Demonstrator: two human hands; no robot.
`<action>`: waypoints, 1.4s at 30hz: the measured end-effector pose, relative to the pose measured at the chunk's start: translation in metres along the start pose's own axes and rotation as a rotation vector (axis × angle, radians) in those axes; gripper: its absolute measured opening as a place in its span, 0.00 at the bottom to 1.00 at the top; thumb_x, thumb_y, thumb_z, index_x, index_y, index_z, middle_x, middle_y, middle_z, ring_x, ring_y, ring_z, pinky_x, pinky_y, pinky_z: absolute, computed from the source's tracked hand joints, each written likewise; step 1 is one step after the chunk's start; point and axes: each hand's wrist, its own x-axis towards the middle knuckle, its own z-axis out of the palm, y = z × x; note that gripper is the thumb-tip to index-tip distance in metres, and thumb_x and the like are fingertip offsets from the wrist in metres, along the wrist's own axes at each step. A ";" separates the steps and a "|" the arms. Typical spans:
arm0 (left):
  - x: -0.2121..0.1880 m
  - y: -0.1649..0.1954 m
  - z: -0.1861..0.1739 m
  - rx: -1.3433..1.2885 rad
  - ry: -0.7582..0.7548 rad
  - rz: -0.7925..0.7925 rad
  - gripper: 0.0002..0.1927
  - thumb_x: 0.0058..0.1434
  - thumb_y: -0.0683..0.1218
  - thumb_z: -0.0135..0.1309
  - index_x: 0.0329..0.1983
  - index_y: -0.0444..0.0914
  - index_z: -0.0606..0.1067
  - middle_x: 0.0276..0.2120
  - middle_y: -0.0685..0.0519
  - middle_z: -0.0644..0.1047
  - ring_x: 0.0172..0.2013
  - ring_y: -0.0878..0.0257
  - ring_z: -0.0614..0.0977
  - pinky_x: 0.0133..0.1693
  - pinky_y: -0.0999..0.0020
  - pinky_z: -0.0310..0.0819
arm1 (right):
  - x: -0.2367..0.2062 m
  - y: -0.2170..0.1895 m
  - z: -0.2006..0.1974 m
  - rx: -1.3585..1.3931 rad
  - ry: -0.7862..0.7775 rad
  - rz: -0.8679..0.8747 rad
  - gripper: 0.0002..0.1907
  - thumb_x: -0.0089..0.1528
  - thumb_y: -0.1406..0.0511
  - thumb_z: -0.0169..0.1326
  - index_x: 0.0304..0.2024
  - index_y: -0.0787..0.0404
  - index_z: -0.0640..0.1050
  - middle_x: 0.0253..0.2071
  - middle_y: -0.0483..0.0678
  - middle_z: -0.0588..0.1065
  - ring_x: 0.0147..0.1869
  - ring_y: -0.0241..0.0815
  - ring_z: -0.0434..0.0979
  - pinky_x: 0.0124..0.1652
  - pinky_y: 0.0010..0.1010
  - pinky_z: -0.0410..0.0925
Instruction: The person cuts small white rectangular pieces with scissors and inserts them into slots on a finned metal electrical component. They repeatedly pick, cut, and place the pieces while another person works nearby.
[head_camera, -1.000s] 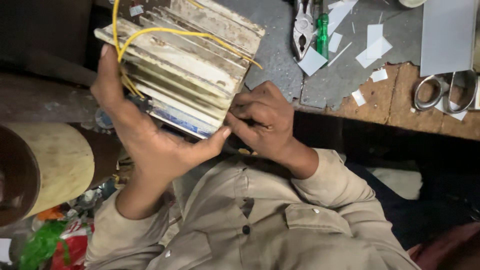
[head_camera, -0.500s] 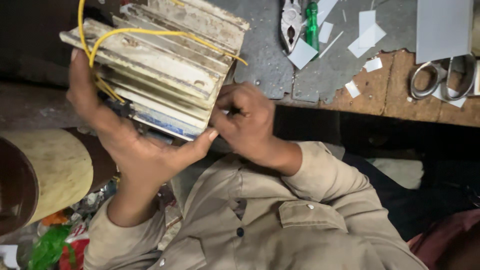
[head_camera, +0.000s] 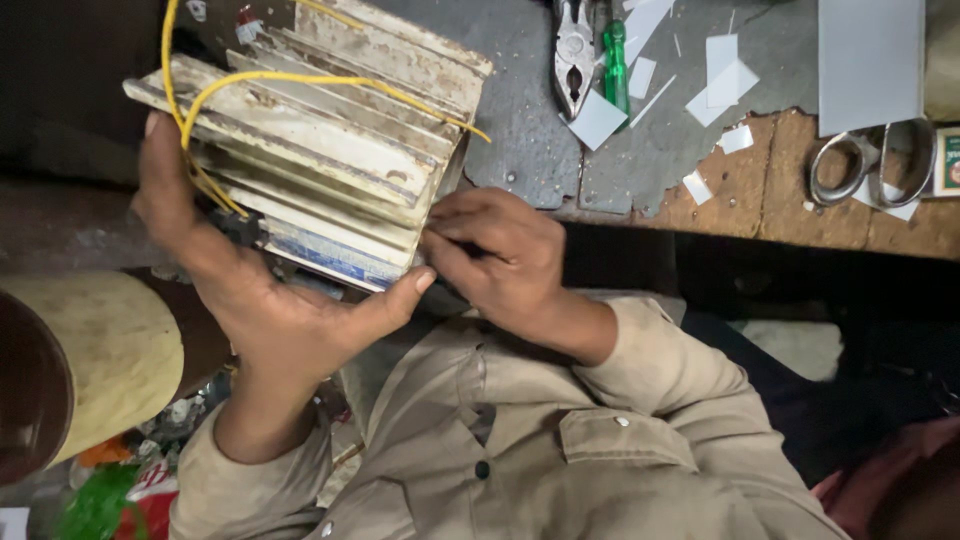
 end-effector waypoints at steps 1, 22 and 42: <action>0.001 0.000 0.001 -0.011 0.008 -0.008 0.67 0.52 0.64 0.73 0.79 0.39 0.40 0.73 0.44 0.48 0.73 0.50 0.56 0.69 0.51 0.57 | 0.000 0.000 0.000 -0.031 -0.001 -0.019 0.10 0.58 0.73 0.69 0.36 0.65 0.79 0.41 0.53 0.80 0.42 0.46 0.85 0.39 0.30 0.76; -0.008 -0.017 0.003 0.148 0.047 0.043 0.68 0.54 0.74 0.64 0.80 0.37 0.40 0.75 0.44 0.46 0.73 0.44 0.51 0.71 0.48 0.57 | 0.008 0.008 0.004 -0.192 -0.055 -0.082 0.12 0.55 0.72 0.69 0.38 0.63 0.79 0.36 0.50 0.79 0.40 0.50 0.79 0.41 0.37 0.71; 0.136 0.026 -0.008 0.406 -0.129 0.731 0.26 0.55 0.65 0.69 0.23 0.41 0.76 0.22 0.55 0.71 0.27 0.59 0.75 0.30 0.64 0.65 | 0.002 0.014 0.003 -0.172 -0.033 -0.052 0.11 0.59 0.68 0.68 0.38 0.60 0.77 0.37 0.51 0.77 0.40 0.53 0.80 0.40 0.39 0.72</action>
